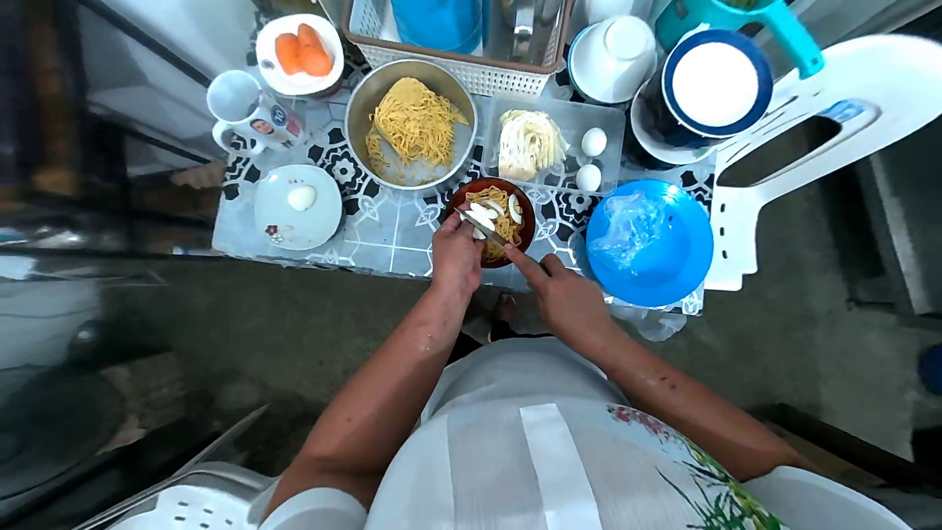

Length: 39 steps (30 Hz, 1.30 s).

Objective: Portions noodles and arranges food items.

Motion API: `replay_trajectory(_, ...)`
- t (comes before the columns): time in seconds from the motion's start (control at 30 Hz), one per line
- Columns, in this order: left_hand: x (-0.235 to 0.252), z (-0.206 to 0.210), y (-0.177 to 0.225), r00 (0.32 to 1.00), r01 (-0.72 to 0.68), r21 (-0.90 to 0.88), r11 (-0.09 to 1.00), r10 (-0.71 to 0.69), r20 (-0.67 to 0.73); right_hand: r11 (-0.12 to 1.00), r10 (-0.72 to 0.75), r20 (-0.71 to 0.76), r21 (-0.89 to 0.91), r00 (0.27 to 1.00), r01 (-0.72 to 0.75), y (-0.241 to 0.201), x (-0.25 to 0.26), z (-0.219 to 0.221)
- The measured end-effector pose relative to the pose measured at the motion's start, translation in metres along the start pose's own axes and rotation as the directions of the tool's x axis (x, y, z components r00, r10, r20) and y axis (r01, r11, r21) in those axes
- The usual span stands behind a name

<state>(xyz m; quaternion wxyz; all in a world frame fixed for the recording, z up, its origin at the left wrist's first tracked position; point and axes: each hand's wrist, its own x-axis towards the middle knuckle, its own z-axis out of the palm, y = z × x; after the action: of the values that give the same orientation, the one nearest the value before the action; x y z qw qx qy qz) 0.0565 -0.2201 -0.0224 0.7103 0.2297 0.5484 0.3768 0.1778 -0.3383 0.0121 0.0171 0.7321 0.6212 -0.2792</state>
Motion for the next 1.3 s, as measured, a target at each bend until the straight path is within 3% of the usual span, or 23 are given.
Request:
replay_trajectory(0.17, 0.004, -0.003, -0.003, 0.996, -0.086, 0.086, 0.993, 0.085, 0.013, 0.933, -0.065, 0.059, 0.357, 0.996, 0.04, 0.003, -0.003, -0.012)
replay_trajectory(0.33, 0.003, 0.003, -0.005, 0.996, -0.073, 0.066, 0.995, 0.076, -0.038, 0.908, -0.088, 0.116, 0.418, 0.989, 0.032, 0.0, -0.002, -0.012)
replay_trajectory(0.63, 0.0, 0.009, -0.005, 0.996, -0.051, 0.039, 0.998, 0.054, -0.076, 0.929, -0.081, 0.144, 0.371, 0.986, 0.022, 0.001, 0.002, -0.001)
replay_trajectory(0.83, -0.016, -0.006, -0.005, 0.999, -0.038, 0.087, 0.995, 0.037, 0.01, 0.998, 0.01, 0.21, 0.062, 0.978, -0.024, -0.005, -0.004, -0.008)
replay_trajectory(0.97, -0.034, -0.019, 0.001, 0.996, -0.029, 0.226, 0.974, 0.008, 0.092, 0.997, 0.0, 0.027, -0.076, 1.0, 0.002, 0.005, -0.01, -0.006)
replay_trajectory(1.03, -0.041, -0.025, 0.005, 0.984, -0.128, 0.481, 0.867, 0.051, 0.169, 0.992, -0.027, -0.082, -0.127, 0.996, 0.017, 0.013, -0.012, -0.008)
replay_trajectory(1.13, -0.039, -0.028, 0.0, 0.925, -0.38, 0.762, 0.525, 0.229, 0.303, 0.984, -0.041, -0.126, -0.177, 0.991, 0.018, 0.019, -0.016, -0.015)
replay_trajectory(1.23, -0.022, -0.028, -0.014, 0.75, -0.624, 0.766, 0.153, 0.394, 0.532, 0.975, -0.079, -0.14, -0.217, 0.987, 0.048, 0.022, -0.018, -0.017)
replay_trajectory(1.3, -0.007, -0.029, -0.023, 0.61, -0.737, 0.676, 0.002, 0.431, 0.665, 0.972, -0.088, -0.133, -0.23, 0.987, 0.056, 0.022, -0.02, -0.018)
